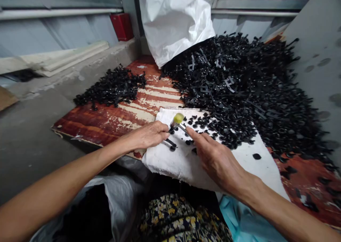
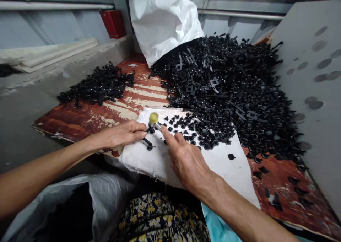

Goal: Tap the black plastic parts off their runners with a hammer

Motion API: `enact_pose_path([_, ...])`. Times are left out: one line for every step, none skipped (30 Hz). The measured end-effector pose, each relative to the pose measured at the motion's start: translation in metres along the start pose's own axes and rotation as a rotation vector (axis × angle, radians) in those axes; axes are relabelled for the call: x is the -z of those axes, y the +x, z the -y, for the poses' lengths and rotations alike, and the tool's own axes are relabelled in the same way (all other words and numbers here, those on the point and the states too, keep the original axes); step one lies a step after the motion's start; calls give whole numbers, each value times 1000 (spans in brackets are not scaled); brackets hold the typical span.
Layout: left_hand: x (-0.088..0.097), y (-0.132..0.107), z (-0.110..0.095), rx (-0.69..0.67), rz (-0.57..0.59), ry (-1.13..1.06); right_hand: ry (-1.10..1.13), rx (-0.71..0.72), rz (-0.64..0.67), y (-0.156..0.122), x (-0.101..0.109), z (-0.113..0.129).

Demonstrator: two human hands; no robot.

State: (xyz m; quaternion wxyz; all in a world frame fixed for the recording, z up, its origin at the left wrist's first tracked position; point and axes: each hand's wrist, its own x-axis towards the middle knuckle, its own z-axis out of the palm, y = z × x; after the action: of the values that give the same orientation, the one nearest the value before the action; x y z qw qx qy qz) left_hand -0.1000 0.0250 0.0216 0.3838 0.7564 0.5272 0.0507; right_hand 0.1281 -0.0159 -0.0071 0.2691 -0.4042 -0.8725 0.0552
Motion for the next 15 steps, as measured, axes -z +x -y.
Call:
enact_pose_path([0,0,0,-6,-3,-2,0,-1,5,0,0,0])
enact_pose_path([-1,0,1,-11,-4,3,12,-6,-25,0,0,0])
enact_pose_path([-1,0,1,-14,-2,12,27,-11,-74,0,0,1])
enact_pose_path([-1,1,1,-14,0,22,34,-14,-116,-1,0,1])
enact_pose_path([0,1,1,-10,7,29,24,-7,-127,-1,0,2])
enact_pose_path([0,1,1,-7,13,32,-2,2,-100,-1,-1,3])
enact_pose_path([0,1,1,-6,17,33,-33,6,-40,-1,-1,2])
enact_pose_path([0,2,0,-7,19,33,-59,6,28,-1,-2,2])
enact_pose_path([1,2,0,-8,18,35,-69,-1,74,-1,-1,2])
enact_pose_path([1,2,0,-9,15,39,-64,-11,84,-1,-1,1])
enact_pose_path([0,2,1,-9,12,43,-43,-20,60,-1,0,1])
enact_pose_path([0,3,1,-6,7,45,-13,-22,13,0,2,1])
enact_pose_path([0,3,1,-1,3,44,18,-18,-36,0,4,2])
enact_pose_path([0,3,1,4,-1,42,44,-14,-76,1,5,3])
enact_pose_path([0,4,1,7,-3,39,64,-11,-99,1,6,4])
